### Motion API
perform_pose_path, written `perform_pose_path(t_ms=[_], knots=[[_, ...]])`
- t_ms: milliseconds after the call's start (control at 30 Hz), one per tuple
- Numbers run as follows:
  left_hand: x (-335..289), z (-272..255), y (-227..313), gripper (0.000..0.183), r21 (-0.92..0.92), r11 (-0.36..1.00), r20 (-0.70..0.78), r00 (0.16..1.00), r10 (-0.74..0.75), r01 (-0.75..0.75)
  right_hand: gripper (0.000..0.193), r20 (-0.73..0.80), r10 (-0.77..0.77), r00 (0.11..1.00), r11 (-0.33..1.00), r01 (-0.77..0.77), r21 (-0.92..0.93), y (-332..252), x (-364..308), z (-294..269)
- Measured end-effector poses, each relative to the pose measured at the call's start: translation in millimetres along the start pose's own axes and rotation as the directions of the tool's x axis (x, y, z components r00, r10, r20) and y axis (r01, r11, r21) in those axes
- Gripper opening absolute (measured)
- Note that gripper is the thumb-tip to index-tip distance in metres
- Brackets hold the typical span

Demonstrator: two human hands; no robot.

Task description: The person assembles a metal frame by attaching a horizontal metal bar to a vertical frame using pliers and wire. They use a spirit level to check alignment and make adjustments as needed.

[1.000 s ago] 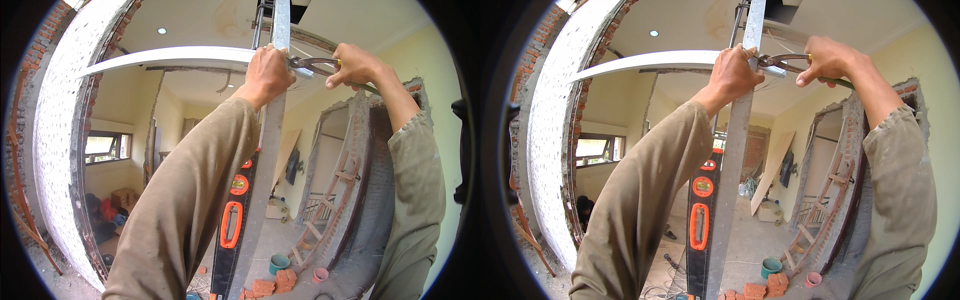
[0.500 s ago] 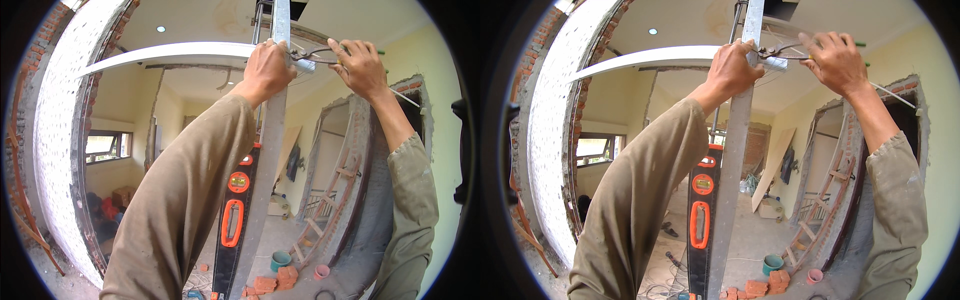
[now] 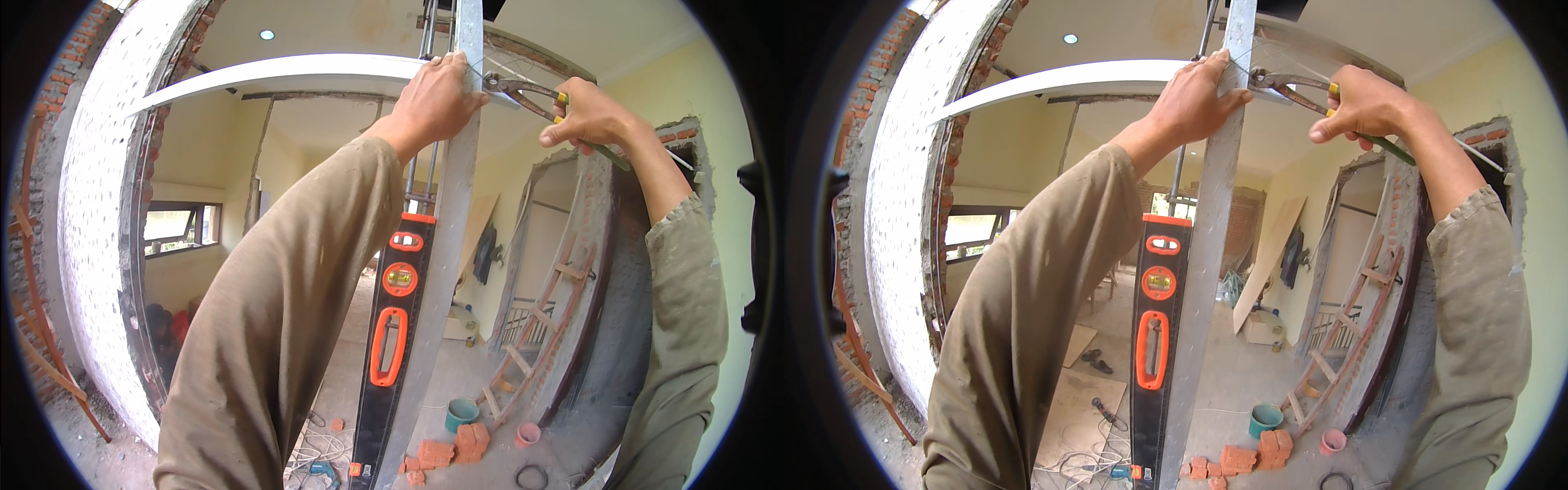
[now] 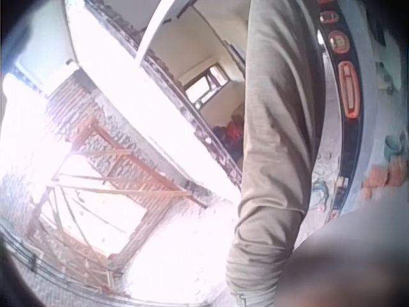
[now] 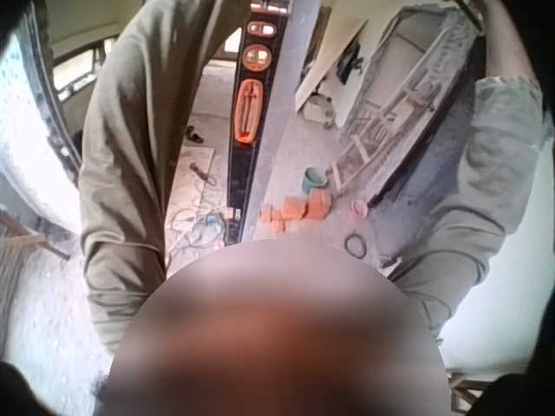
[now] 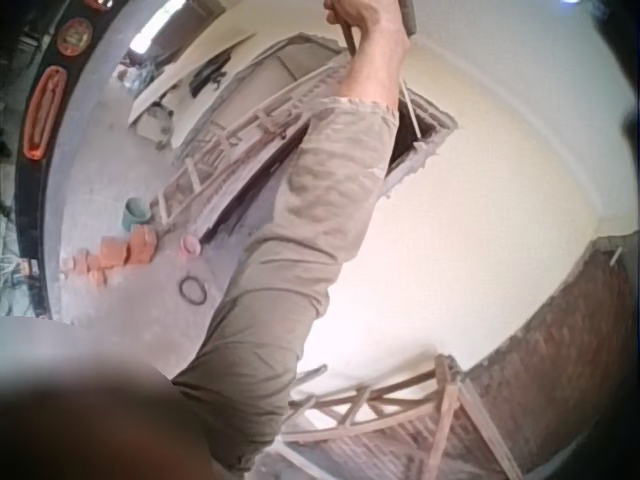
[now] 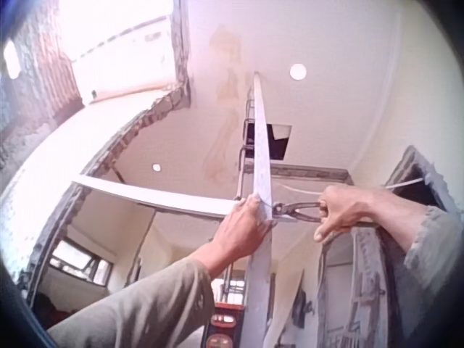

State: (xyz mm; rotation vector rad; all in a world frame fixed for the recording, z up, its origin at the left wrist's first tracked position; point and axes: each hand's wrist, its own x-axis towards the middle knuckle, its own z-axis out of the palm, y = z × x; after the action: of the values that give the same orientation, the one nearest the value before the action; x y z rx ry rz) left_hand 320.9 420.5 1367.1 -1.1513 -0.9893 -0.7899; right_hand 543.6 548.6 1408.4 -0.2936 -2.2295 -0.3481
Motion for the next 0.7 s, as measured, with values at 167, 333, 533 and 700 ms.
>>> perform_pose_path(t_ms=[167, 333, 533, 700], knots=[[0.8, -0.4, 12.7, 0.063, -0.067, 0.995, 0.033, 0.997, -0.066, 0.068, 0.035, -0.114, -0.016, 0.993, 1.0, 0.013, -0.029, -0.1, -8.9, 13.5], [9.6, 13.2, 27.7, 0.053, -0.066, 0.998, -0.151, 0.989, -0.011, 0.001, 0.046, -0.355, -0.298, 0.886, 0.905, 0.145, -0.399, 15.2, -6.7, 30.9], [15.2, 39.6, 70.7, 0.053, 0.02, 0.999, 0.02, 0.999, -0.049, 0.049, 0.049, -0.5, -0.493, 0.712, 0.841, 0.243, -0.484, 37.8, -4.2, 60.9], [8.3, 50.4, 85.1, 0.06, 0.141, 0.99, 0.008, 1.0, -0.008, 0.006, 0.054, -0.58, -0.506, 0.638, 0.816, 0.138, -0.561, 37.4, -2.3, 74.6]])
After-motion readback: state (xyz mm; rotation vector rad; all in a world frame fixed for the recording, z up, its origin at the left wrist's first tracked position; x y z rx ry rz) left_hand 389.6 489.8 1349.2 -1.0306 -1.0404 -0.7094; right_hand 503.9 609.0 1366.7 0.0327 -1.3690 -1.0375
